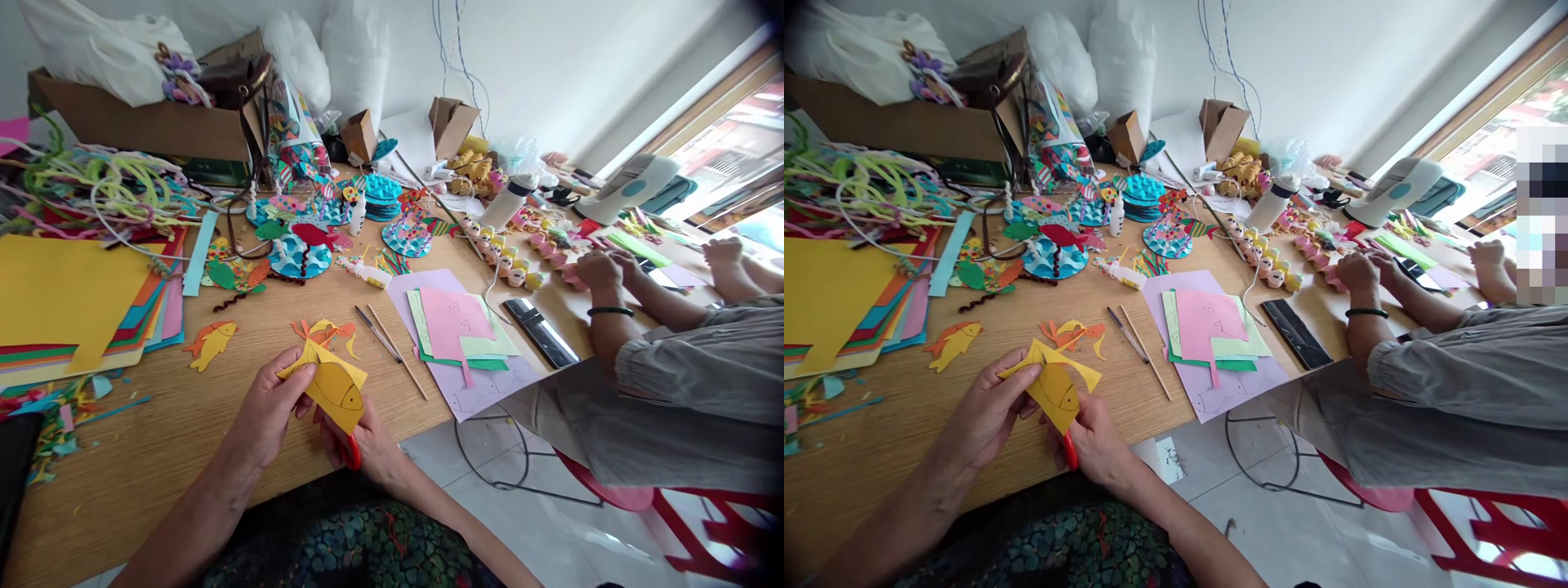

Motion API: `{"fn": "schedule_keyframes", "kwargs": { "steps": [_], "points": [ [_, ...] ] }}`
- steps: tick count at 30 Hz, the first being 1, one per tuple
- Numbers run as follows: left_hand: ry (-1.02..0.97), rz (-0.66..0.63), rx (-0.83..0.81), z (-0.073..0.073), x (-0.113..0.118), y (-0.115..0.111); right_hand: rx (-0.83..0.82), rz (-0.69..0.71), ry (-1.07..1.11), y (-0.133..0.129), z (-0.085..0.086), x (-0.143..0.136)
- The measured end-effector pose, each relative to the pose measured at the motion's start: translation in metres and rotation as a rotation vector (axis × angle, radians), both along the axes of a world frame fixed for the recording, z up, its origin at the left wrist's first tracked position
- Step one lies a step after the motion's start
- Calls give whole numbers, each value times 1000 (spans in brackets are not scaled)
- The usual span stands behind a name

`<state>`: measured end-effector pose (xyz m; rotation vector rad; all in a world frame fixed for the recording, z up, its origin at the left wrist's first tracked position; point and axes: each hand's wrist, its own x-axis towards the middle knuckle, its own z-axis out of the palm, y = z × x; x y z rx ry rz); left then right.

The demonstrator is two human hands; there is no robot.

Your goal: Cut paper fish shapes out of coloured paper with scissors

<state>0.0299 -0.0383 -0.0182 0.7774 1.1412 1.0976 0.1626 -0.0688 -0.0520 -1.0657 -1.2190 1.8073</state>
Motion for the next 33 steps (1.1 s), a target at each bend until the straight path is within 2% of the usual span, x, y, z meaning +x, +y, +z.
{"fn": "schedule_keyframes", "kwargs": {
  "steps": [19,26,33],
  "points": [
    [2,-8,25,-6,-2,0,8,-22,23,-1,-8,0],
    [23,-6,27,-6,-2,0,86,45,-32,2,-3,3],
    [12,-34,-28,-3,-1,0,82,33,-35,2,1,4]
  ]
}}
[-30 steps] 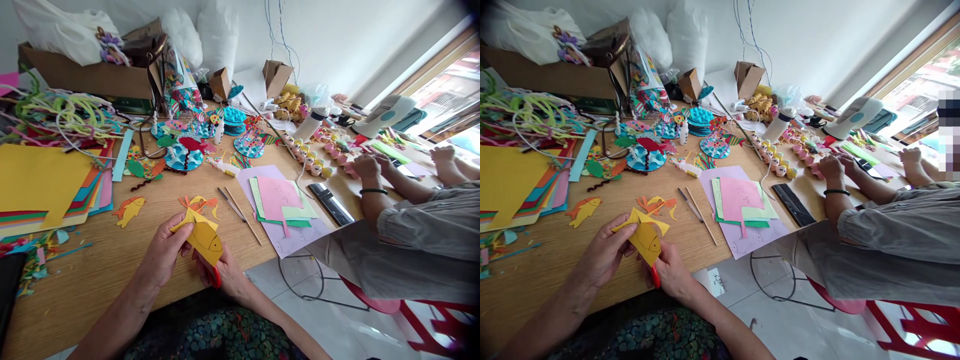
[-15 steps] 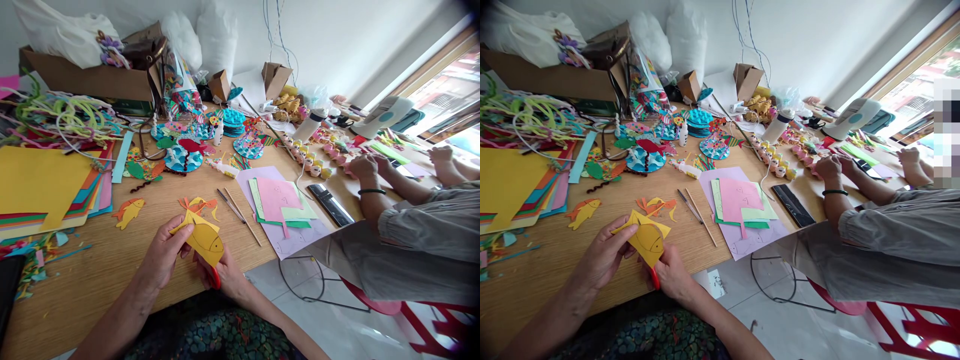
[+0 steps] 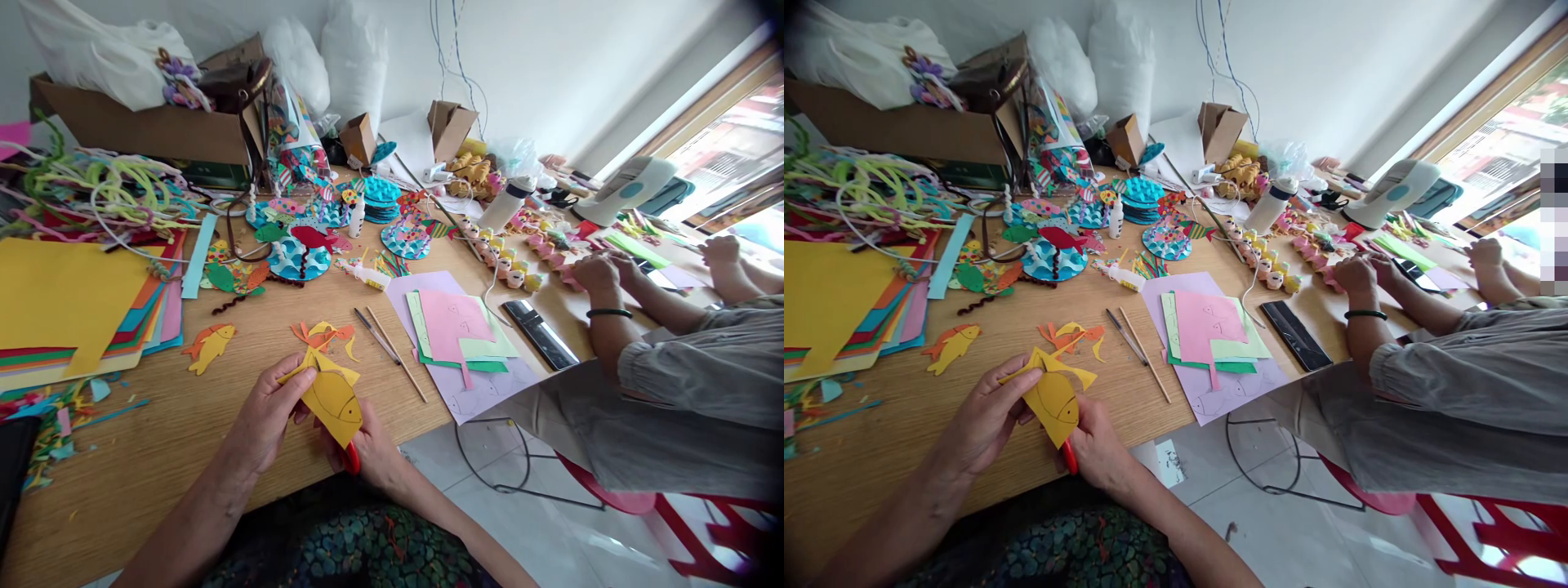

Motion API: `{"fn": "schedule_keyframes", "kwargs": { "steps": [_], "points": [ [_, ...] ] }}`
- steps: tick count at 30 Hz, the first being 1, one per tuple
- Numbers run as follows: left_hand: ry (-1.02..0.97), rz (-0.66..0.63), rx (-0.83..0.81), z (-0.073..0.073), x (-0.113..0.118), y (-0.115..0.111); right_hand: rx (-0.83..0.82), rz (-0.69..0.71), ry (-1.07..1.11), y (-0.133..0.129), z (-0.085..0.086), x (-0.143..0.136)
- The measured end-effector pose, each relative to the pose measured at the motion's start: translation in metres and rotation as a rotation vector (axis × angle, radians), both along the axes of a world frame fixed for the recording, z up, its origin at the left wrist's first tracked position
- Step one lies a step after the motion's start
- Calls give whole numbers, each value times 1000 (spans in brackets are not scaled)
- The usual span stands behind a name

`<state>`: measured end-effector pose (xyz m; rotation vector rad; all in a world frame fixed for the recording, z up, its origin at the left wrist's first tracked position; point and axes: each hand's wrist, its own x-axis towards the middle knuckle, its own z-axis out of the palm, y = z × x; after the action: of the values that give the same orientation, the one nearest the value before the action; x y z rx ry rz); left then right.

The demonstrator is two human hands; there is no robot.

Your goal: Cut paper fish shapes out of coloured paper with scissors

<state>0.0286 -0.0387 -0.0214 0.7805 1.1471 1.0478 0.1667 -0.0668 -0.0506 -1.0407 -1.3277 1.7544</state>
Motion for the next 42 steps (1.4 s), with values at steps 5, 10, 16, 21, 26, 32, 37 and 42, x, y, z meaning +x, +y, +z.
{"fn": "schedule_keyframes", "kwargs": {
  "steps": [5,10,16,21,26,32,37,42],
  "points": [
    [-17,9,-45,2,0,0,11,-2,36,-1,-3,0],
    [-33,16,-84,4,-1,0,19,-15,35,0,0,-1],
    [-43,23,-105,2,-2,0,13,-21,19,1,3,-2],
    [-35,-12,-115,2,0,0,1,-25,23,1,-2,-1],
    [-20,0,-150,3,0,0,5,-52,-7,0,-9,-1],
    [-18,1,-166,1,1,0,-4,-56,20,-1,-5,1],
    [-17,-31,-163,1,2,0,35,-47,58,1,-1,1],
    [-10,-17,-206,1,3,0,133,-65,86,3,1,2]
  ]
}}
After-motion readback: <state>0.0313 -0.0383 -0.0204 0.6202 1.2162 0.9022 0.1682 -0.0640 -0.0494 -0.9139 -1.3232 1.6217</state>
